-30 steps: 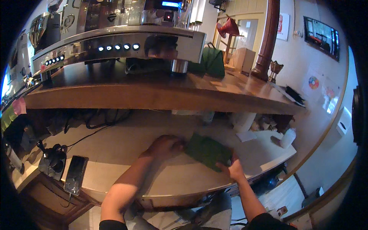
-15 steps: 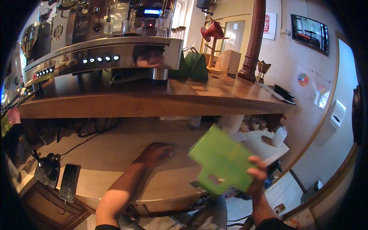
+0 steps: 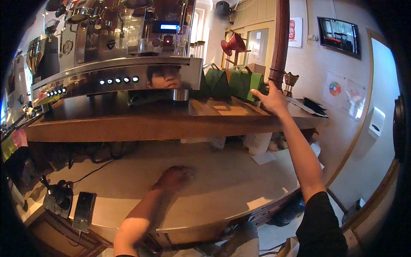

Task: The person assembles cardboard takeout boxes by folding the flaps and interlocking the tabs by hand, then places the finished boxes on a counter.

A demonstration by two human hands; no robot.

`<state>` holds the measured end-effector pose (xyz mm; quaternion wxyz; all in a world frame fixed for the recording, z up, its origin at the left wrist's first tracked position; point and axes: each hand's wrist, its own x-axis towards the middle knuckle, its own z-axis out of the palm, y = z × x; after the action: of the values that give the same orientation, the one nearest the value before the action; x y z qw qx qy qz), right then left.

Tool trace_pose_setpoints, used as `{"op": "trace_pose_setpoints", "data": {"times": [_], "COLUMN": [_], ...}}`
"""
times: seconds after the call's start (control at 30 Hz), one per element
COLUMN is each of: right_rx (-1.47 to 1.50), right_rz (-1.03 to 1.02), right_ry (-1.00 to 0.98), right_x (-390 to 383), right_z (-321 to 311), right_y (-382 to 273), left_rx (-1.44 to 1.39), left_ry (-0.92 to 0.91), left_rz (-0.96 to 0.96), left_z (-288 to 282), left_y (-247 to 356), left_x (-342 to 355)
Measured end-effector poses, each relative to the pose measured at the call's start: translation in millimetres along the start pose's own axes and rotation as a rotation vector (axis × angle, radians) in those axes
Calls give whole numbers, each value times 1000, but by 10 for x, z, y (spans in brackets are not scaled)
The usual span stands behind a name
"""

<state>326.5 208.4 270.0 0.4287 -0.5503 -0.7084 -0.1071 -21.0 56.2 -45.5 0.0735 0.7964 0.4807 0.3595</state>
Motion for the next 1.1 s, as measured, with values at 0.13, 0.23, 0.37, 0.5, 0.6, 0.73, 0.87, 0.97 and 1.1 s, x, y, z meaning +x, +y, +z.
{"op": "trace_pose_setpoints", "data": {"times": [0.13, 0.23, 0.37, 0.5, 0.6, 0.73, 0.87, 0.97, 1.1], "right_rx": [27, 118, 252, 346, 311, 382, 314, 358, 501], "right_rz": [-60, -169, -230, -321, -350, -360, -403, -404, -455], "right_ry": [-138, -128, -140, -176, -191, -247, -124, 8, 211], "right_x": [159, 250, 215, 294, 265, 231, 286, 411, 336], "right_z": [78, 172, 222, 307, 306, 310, 377, 491, 382], "right_y": [-204, -86, -128, -7, -28, -68, 92, 72, -97], "left_rx": [75, 83, 193, 185, 258, 184, -447, -1013, -1299], "left_ry": [-60, -97, -152, -60, -65, 31, 91, -5, 52], "left_rz": [67, 58, 36, 150, 136, 216, 284, 729, 1300], "left_z": [-64, -114, -131, -127, -175, -258, -335, -487, -381], "left_y": [-37, 232, 273, 231, 300, 770, 2039, 2836, 3484], "left_x": [-3, 42, 30, 32, 15, 50, 151, 183, 420]}}
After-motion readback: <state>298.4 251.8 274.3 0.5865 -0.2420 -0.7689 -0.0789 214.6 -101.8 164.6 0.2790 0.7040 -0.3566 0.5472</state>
